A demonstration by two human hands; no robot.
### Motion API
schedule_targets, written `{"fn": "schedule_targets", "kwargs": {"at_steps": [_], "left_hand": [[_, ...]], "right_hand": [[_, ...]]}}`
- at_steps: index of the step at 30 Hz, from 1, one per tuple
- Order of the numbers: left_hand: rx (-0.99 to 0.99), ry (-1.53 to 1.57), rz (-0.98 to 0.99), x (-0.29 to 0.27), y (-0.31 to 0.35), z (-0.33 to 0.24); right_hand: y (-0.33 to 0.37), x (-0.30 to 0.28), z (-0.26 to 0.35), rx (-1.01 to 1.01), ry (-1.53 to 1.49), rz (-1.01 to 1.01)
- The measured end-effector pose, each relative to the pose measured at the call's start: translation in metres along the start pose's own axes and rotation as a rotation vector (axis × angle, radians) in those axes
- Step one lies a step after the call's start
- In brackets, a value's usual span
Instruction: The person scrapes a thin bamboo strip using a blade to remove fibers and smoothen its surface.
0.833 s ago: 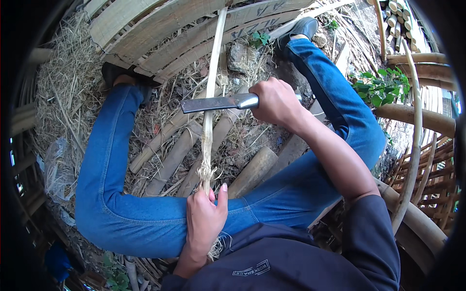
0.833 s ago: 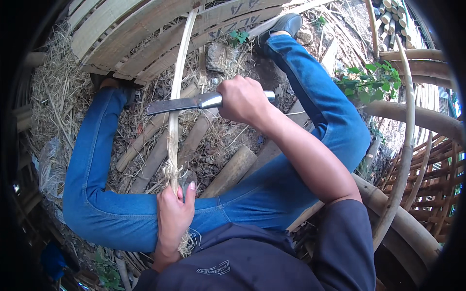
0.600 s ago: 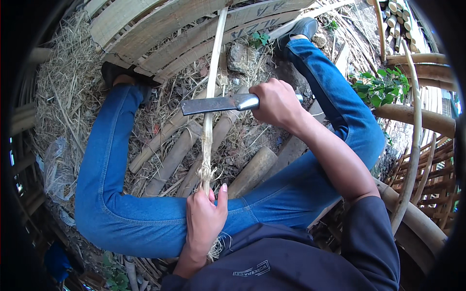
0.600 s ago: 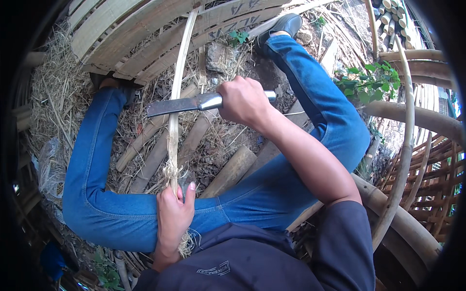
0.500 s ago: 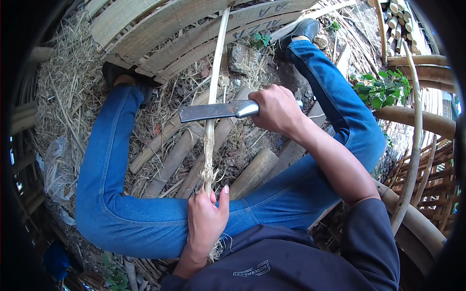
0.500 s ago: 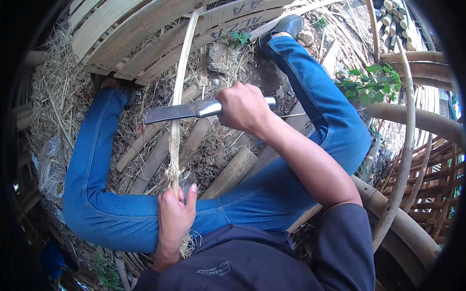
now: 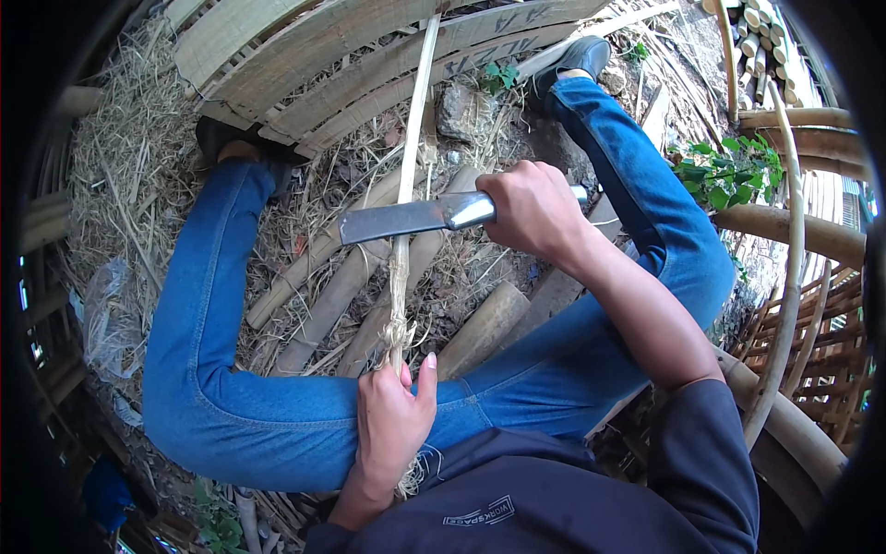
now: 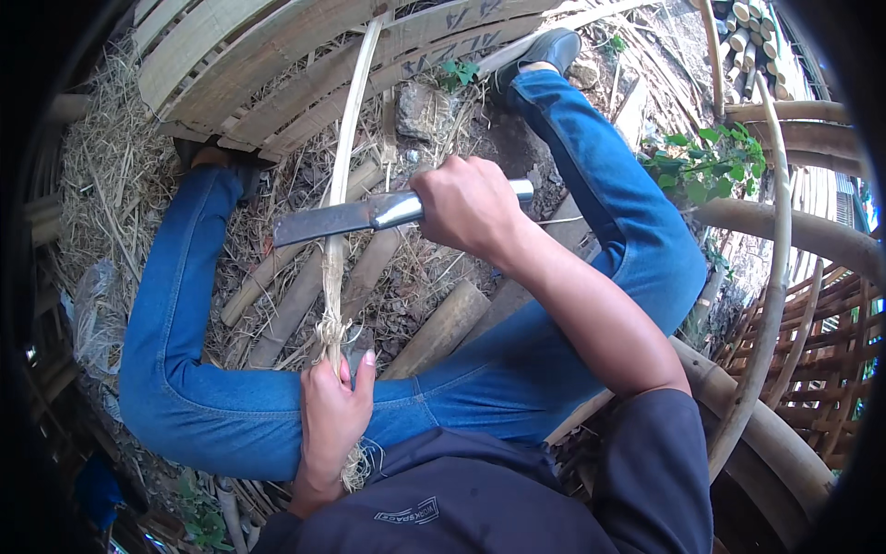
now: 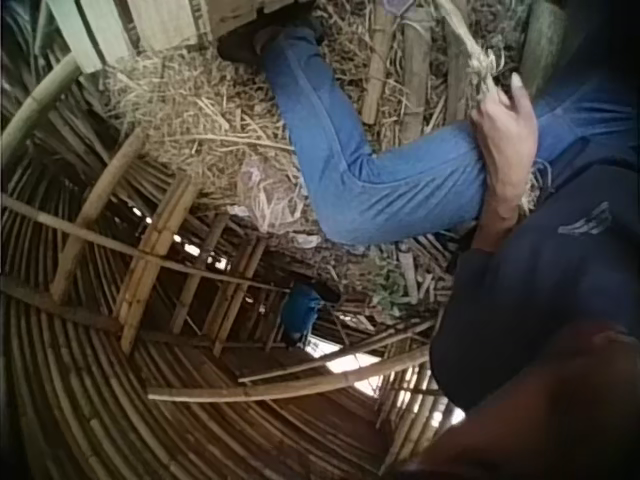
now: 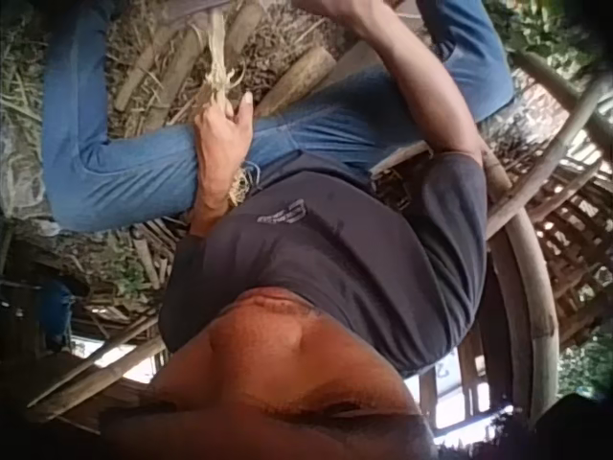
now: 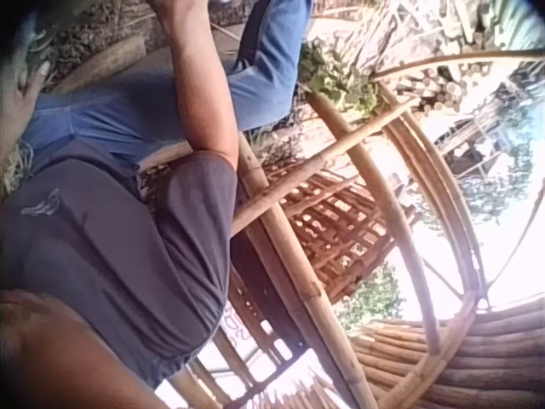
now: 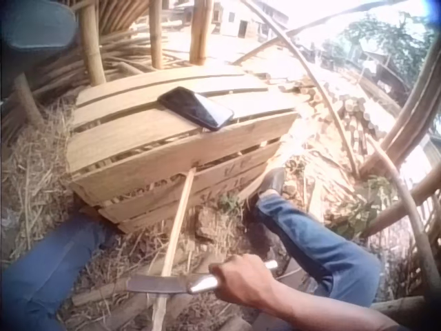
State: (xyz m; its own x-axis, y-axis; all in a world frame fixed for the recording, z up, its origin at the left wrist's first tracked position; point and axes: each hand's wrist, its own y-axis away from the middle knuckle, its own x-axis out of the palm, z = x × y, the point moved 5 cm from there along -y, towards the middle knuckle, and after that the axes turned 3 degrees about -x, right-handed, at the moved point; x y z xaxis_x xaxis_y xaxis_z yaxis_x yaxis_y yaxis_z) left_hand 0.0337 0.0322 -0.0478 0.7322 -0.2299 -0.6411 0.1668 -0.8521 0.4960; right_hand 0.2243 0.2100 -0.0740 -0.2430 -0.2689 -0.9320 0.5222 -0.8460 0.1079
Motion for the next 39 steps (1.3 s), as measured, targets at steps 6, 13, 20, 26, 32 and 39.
{"fn": "schedule_targets", "kwargs": {"at_steps": [6, 13, 20, 26, 32, 39], "left_hand": [[-0.028, 0.033, 0.003, 0.000, -0.003, -0.001], [-0.032, 0.045, 0.019, -0.002, -0.002, -0.004], [0.034, 0.038, -0.037, 0.000, 0.000, 0.002], [-0.021, 0.023, -0.009, -0.001, -0.004, -0.002], [-0.045, 0.008, 0.014, -0.003, -0.002, -0.004], [-0.045, 0.009, -0.002, -0.003, -0.004, -0.006]], "right_hand": [[-0.011, -0.001, -0.022, 0.054, 0.023, -0.117], [-0.011, 0.007, -0.037, 0.138, -0.071, -0.106], [-0.011, 0.011, -0.020, 0.123, -0.162, -0.016], [-0.004, 0.011, -0.009, 0.090, -0.143, 0.033], [-0.004, 0.006, -0.011, 0.091, -0.151, 0.030], [-0.010, 0.006, -0.033, 0.147, -0.076, -0.041]]}}
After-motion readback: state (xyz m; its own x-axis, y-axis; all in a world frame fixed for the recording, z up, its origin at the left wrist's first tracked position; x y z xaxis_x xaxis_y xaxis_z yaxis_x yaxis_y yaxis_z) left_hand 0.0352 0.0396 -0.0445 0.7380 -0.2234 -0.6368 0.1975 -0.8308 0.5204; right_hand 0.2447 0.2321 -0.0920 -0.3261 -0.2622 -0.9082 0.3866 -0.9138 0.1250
